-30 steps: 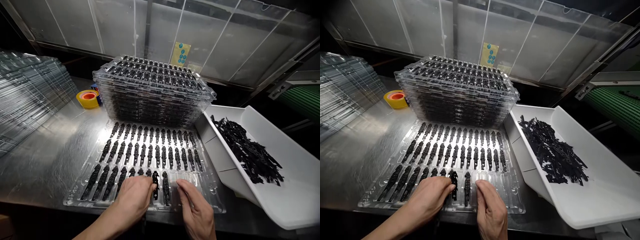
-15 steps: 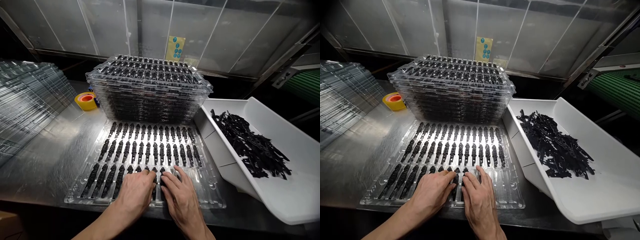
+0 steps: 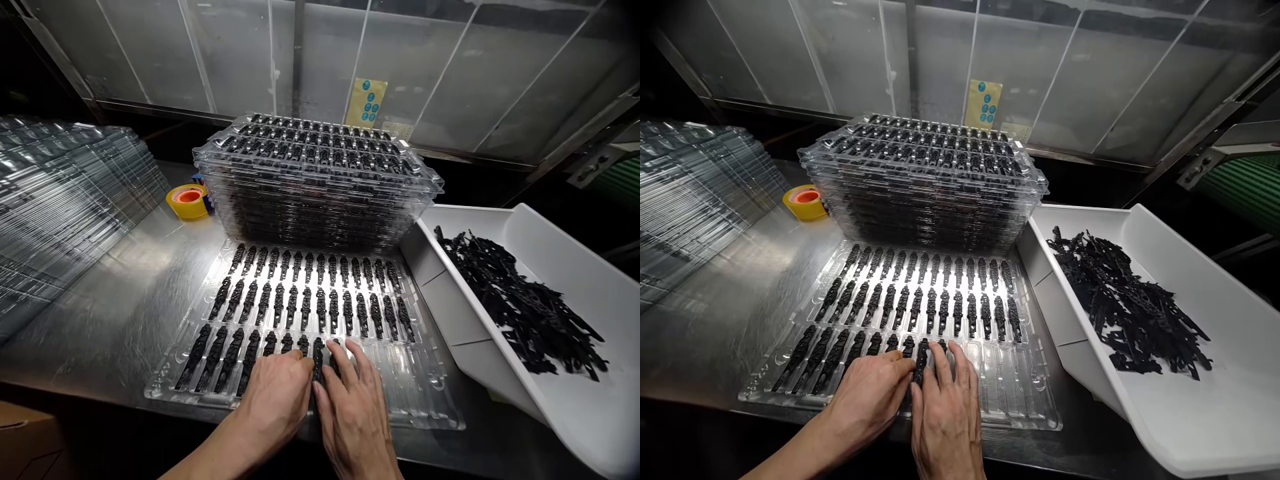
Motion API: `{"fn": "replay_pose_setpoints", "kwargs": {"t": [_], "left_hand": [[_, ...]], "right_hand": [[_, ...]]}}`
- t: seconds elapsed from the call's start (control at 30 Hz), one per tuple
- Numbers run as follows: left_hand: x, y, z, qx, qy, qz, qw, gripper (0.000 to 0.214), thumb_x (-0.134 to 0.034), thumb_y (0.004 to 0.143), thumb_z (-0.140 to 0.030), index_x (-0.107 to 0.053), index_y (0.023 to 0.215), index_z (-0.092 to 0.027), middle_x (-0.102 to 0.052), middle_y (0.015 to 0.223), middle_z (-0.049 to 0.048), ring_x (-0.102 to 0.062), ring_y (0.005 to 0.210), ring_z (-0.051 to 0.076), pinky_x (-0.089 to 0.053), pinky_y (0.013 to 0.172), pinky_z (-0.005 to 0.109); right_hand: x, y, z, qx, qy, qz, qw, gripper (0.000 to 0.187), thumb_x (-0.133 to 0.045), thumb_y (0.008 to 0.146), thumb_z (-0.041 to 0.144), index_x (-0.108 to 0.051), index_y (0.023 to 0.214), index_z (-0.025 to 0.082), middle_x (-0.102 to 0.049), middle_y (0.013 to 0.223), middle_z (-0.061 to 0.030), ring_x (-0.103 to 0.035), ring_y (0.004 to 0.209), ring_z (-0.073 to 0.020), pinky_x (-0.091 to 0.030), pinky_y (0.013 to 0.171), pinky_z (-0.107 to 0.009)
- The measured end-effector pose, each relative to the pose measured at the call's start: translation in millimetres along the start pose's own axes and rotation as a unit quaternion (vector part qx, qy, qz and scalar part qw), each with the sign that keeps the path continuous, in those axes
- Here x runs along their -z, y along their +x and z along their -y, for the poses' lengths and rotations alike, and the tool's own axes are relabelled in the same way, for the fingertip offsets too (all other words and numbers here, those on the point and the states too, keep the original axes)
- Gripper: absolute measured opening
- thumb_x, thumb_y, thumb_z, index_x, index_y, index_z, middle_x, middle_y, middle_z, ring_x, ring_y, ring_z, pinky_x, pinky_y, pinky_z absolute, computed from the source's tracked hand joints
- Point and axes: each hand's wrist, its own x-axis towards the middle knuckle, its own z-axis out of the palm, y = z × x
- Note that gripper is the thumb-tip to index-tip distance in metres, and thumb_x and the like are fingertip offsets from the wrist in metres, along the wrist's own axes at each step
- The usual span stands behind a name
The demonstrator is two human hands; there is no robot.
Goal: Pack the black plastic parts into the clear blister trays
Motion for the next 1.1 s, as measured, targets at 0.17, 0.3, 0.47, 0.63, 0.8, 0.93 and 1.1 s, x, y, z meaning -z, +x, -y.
{"fn": "replay_pose_setpoints", "kwargs": {"t": [0.17, 0.3, 0.47, 0.63, 0.8, 0.93, 1.1], "left_hand": [[0.3, -2, 3, 0.000, -0.033, -0.006, 0.999, 0.028, -0.036, 0.088, -0.018, -0.064, 0.082, -0.019, -0.068, 0.079, 0.0068, -0.067, 0.068, 0.021, -0.046, 0.059, 0.028], [2.2, -4, 3, 0.017, -0.047, -0.012, 0.999, 0.028, -0.036, 0.088, -0.017, -0.063, 0.083, -0.019, -0.069, 0.080, 0.0072, -0.067, 0.070, 0.022, -0.046, 0.060, 0.029], [3.7, -4, 5, 0.004, -0.081, 0.003, 0.997, 0.027, -0.038, 0.087, -0.017, -0.063, 0.078, -0.019, -0.069, 0.078, 0.0068, -0.067, 0.072, 0.021, -0.046, 0.063, 0.028], [8.9, -7, 6, -0.026, -0.119, 0.004, 0.993, 0.027, -0.035, 0.091, -0.020, -0.062, 0.084, -0.020, -0.070, 0.080, 0.0056, -0.067, 0.072, 0.021, -0.047, 0.064, 0.028], [6.3, -7, -2, -0.006, -0.080, 0.000, 0.997, 0.027, -0.035, 0.091, -0.020, -0.056, 0.107, -0.020, -0.070, 0.090, 0.0069, -0.067, 0.075, 0.022, -0.050, 0.063, 0.029], [1.8, -2, -9, 0.011, -0.031, 0.010, 0.999, 0.033, -0.046, 0.086, -0.021, -0.051, 0.119, -0.020, -0.069, 0.092, 0.0082, -0.069, 0.076, 0.025, -0.053, 0.064, 0.031], [1.3, 1, -9, 0.003, 0.001, 0.010, 1.000, 0.034, -0.052, 0.084, -0.021, -0.054, 0.118, -0.020, -0.070, 0.090, 0.0089, -0.069, 0.075, 0.029, -0.055, 0.064, 0.039]], "right_hand": [[-4, 6, 7, -0.053, 0.009, -0.005, 0.999, 0.015, -0.046, 0.090, 0.021, -0.060, 0.087, 0.020, -0.053, 0.129, -0.0117, -0.035, 0.129, -0.0380, -0.040, 0.094, -0.060], [-6, 8, 7, -0.069, 0.010, -0.006, 0.998, 0.012, -0.048, 0.089, 0.025, -0.060, 0.087, 0.021, -0.048, 0.135, -0.0115, -0.030, 0.132, -0.0402, -0.037, 0.095, -0.065], [-8, 8, 7, -0.067, 0.020, -0.011, 0.997, 0.015, -0.046, 0.089, 0.024, -0.062, 0.090, 0.021, -0.048, 0.136, -0.0108, -0.029, 0.133, -0.0397, -0.036, 0.096, -0.065], [-9, 9, 8, -0.085, 0.054, -0.025, 0.995, 0.020, -0.044, 0.090, 0.023, -0.063, 0.086, 0.023, -0.051, 0.134, -0.0078, -0.032, 0.132, -0.0383, -0.040, 0.094, -0.063], [-11, 5, 4, -0.093, 0.039, -0.039, 0.994, 0.023, -0.041, 0.092, 0.025, -0.064, 0.095, 0.024, -0.050, 0.134, -0.0085, -0.029, 0.133, -0.0393, -0.040, 0.093, -0.063], [-10, 2, 1, -0.111, 0.017, -0.058, 0.992, 0.022, -0.043, 0.092, 0.027, -0.064, 0.095, 0.024, -0.053, 0.128, -0.0108, -0.032, 0.130, -0.0402, -0.037, 0.091, -0.065], [-8, 2, -1, -0.083, 0.044, -0.064, 0.994, 0.023, -0.044, 0.092, 0.022, -0.065, 0.100, 0.024, -0.055, 0.125, -0.0109, -0.034, 0.128, -0.0376, -0.041, 0.091, -0.060]]}}
